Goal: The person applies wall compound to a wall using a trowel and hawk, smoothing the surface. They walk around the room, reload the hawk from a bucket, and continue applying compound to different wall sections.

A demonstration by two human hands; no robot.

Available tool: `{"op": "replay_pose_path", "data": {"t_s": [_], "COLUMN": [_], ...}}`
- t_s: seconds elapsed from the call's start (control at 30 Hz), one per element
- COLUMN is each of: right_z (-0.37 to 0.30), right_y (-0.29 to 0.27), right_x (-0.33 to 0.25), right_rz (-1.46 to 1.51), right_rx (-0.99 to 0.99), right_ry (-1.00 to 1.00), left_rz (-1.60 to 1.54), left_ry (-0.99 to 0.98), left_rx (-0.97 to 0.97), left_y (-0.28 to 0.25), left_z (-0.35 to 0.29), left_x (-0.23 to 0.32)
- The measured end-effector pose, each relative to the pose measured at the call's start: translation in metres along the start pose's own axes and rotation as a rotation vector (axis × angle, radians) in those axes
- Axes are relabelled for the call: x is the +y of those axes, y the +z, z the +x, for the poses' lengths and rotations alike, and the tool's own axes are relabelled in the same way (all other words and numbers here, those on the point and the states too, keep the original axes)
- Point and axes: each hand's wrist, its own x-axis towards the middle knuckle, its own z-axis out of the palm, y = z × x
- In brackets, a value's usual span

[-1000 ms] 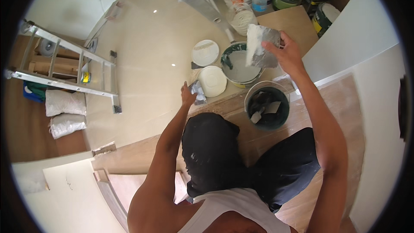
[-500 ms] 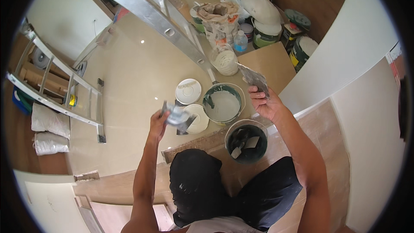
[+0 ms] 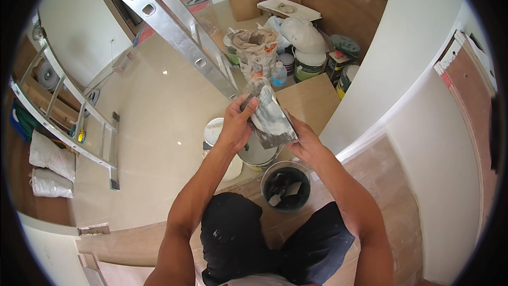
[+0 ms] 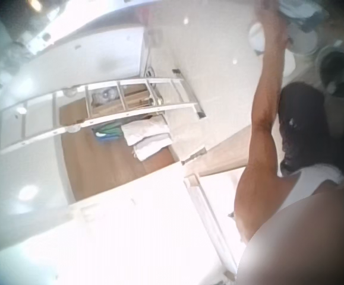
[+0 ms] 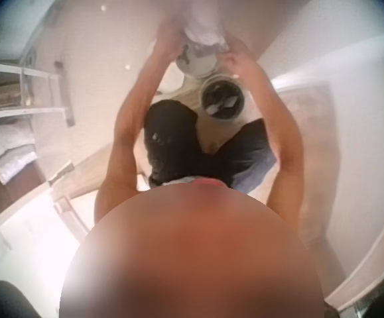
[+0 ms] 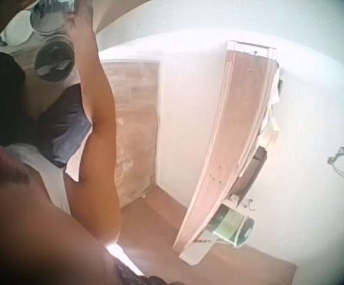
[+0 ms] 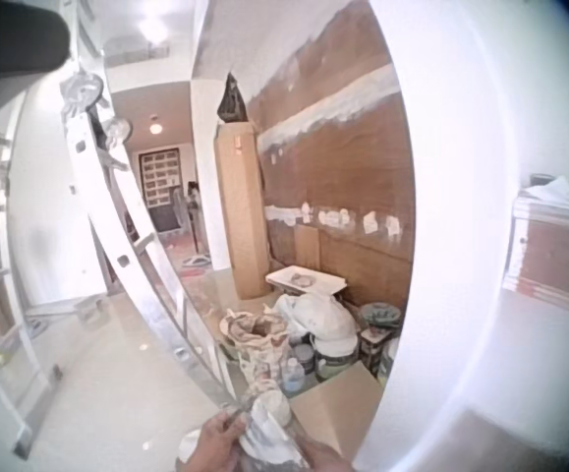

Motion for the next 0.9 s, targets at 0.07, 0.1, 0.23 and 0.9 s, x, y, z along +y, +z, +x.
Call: {"op": "replay_pose_path", "data": {"t_s": [0.07, 0.1, 0.23, 0.9], "right_z": [0.002, -0.001, -0.019, -0.039], "right_y": [-0.008, -0.014, 0.019, 0.05], "right_x": [-0.004, -0.009, -0.013, -0.021], "right_rz": [-0.07, -0.111, -0.488, -1.777], "right_rx": [0.124, 0.2, 0.441, 0.19], "right_ry": [-0.105, -0.184, -0.6, -1.455], "left_rz": [-0.016, -0.027, -0.079, 1.005], "left_ry": [-0.008, -0.018, -0.002, 0.383], "left_rx": [-0.031, -0.031, 0.16, 0.044], "left_y": [0.001, -0.002, -0.016, 0.019], "left_z": [-0.002, -0.002, -0.003, -0.017], "left_x": [0.001, 0.003, 0.007, 0.047]}}
